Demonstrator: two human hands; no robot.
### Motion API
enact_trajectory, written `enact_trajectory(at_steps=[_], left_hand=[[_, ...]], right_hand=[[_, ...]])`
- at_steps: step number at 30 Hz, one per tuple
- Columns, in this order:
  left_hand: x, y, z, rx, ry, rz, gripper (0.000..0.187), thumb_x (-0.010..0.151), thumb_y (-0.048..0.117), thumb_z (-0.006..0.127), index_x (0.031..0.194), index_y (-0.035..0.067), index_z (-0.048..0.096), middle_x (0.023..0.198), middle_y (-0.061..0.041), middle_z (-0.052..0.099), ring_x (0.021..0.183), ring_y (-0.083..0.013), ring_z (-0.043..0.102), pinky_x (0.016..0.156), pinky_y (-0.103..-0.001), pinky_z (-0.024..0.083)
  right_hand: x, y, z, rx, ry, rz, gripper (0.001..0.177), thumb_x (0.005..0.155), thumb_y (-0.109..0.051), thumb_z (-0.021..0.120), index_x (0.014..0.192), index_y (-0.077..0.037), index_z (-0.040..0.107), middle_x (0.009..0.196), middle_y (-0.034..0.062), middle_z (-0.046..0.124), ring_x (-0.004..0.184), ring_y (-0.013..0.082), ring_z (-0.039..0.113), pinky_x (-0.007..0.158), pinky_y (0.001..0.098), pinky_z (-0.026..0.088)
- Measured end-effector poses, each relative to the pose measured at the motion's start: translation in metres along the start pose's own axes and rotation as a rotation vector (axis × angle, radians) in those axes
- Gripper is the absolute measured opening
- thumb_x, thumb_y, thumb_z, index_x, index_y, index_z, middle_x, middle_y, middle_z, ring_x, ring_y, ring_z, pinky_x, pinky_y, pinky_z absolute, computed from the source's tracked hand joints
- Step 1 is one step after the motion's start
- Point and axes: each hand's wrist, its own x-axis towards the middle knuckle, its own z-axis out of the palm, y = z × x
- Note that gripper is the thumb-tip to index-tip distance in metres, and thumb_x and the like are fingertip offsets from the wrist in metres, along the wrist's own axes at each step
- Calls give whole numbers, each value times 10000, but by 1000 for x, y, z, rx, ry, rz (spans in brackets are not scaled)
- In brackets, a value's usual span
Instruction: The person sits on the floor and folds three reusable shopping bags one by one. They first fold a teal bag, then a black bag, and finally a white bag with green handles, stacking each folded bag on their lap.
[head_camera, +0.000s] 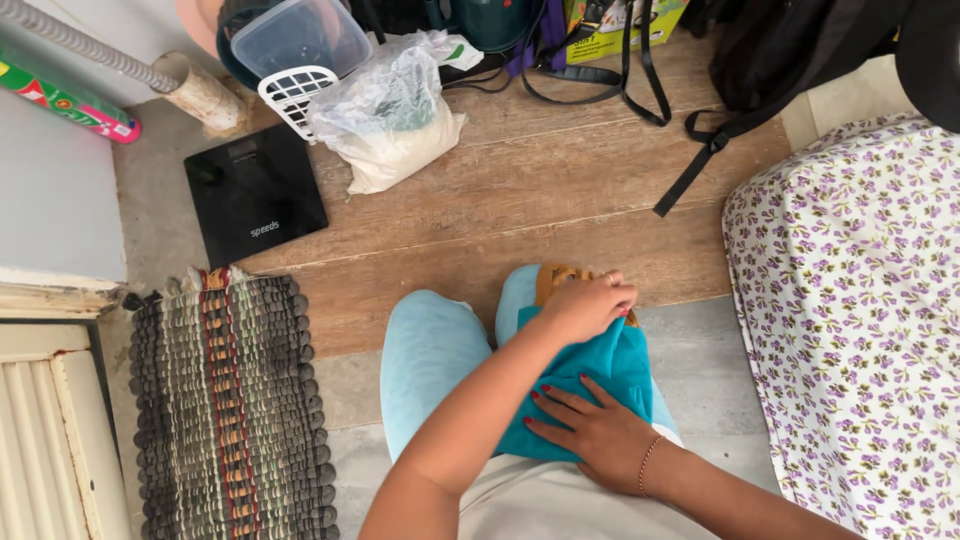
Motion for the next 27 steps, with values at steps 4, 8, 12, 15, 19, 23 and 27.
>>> enact_trajectory(at_steps=[4, 8, 12, 15, 19, 23, 27], left_hand=[[-5, -7, 42, 143, 48, -11, 73, 965, 261, 612, 943, 219, 667, 1041, -69, 650, 837, -293, 699, 655, -484, 516], [1, -25, 59, 8, -143, -182, 158, 931, 373, 656, 956, 217, 671, 1016, -53, 717, 871, -227, 737, 721, -409, 557], [11, -81, 27, -796, -480, -509, 446, 916, 554, 574, 1146, 184, 670, 1159, -64, 664, 994, -239, 756, 872, -368, 566], [-26, -112, -4, -1228, -403, -507, 979, 975, 834, 312, 1323, 1, 689, 1298, -165, 678, 1209, -249, 632, 1016, -358, 503], [-77, -100, -16, -1310, -186, -633, 789, 920, 675, 486, 1414, 65, 564, 1425, -86, 619, 1332, -209, 551, 1083, -359, 423], [-93, -75, 4, -1016, 73, -525, 623, 895, 456, 701, 1352, 45, 602, 1299, -107, 692, 1190, -231, 647, 1025, -355, 498], [-82, -65, 16, -759, 262, -485, 506, 889, 409, 693, 1213, 21, 709, 1117, -130, 778, 1041, -263, 739, 912, -364, 553]], right_hand=[[-5, 6, -10, 220, -36, 28, 855, 793, -93, 719, 1563, -177, 357, 1659, 114, 300, 1512, 310, 258, 1190, 575, 190], [-8, 50, -16, 670, 66, -84, 795, 802, -33, 649, 1559, -125, 420, 1617, 141, 434, 1500, 296, 401, 1212, 455, 296], [0, 127, -3, 1071, -38, 202, 669, 864, -182, 613, 1527, -176, 520, 1371, 78, 679, 1161, 195, 634, 1029, 309, 498], [20, 196, 36, 1626, 78, 554, 475, 851, -217, 706, 1262, 20, 711, 1169, 144, 764, 993, 184, 725, 884, 326, 571], [49, 247, 81, 1920, 21, 633, 395, 839, -227, 745, 1144, 24, 726, 1113, 121, 761, 935, 187, 722, 876, 322, 583], [45, 241, 62, 1712, 85, 649, 441, 829, -298, 754, 1153, 0, 731, 1105, 105, 766, 957, 180, 709, 878, 334, 572], [32, 186, -11, 761, 419, 626, 477, 813, -354, 785, 1226, -128, 711, 1085, 139, 771, 1006, 228, 729, 915, 367, 572]])
